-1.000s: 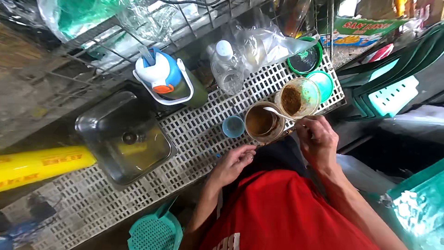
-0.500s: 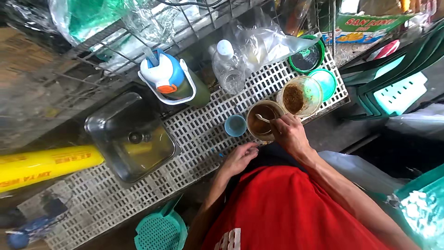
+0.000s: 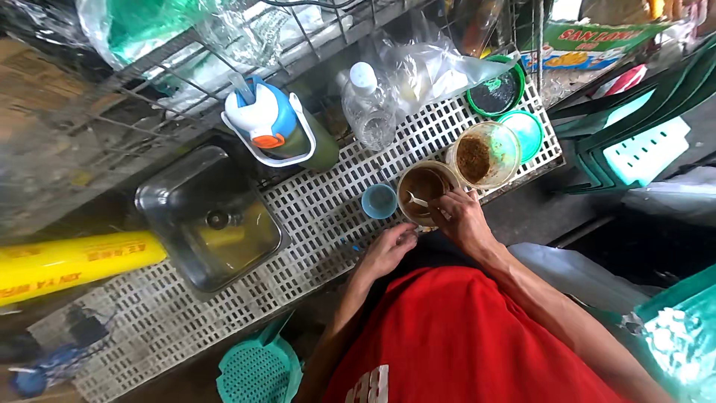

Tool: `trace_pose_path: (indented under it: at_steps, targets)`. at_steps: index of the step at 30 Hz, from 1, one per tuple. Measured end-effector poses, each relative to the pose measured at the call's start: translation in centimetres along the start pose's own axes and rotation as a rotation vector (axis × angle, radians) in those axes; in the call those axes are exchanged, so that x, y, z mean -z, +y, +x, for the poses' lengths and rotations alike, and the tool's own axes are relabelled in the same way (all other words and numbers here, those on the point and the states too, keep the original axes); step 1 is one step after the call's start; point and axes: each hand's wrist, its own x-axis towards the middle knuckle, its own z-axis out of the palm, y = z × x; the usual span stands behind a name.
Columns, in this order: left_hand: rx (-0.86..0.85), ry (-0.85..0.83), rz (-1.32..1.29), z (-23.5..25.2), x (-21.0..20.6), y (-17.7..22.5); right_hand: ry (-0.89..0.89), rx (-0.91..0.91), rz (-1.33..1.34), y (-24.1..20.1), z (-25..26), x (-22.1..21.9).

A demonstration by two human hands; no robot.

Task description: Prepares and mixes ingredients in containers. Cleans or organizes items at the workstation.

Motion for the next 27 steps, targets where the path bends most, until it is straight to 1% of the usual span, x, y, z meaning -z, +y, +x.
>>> trace_pose_path:
  at_steps: [6,8,12,16,21,25,27]
  targets:
    - [0.024,-0.007,-0.009,-0.2,0.2,-0.2,0.071,-0.082,0.05,0.2,-0.8,1.3]
    - [0.05,-0.004,-0.013,-0.4,0.3,-0.4,0.101,-0.143,0.144,0.5,-1.0,2.0]
    - [0.109,0.011,-0.005,-1.1,0.8,-1.0,0.1,-0.317,0.36,1.2,-1.4,3.2]
    - [0.17,0.05,0.018,-2.0,1.7,-2.2,0.159,-0.357,0.44,1.6,-1.8,3.9]
    - [0.283,0.171,0.085,-3.0,3.4,-3.2,0.208,-0.366,0.473,2.3,-2.4,4.6]
    - [0.38,0.344,0.185,-2.8,4.8,-3.8,0.229,-0.407,0.572,2.9,-2.8,4.9]
    - [0.403,0.426,0.215,-2.4,5.2,-4.3,0.239,-0.414,0.61,3.1,-3.0,4.9]
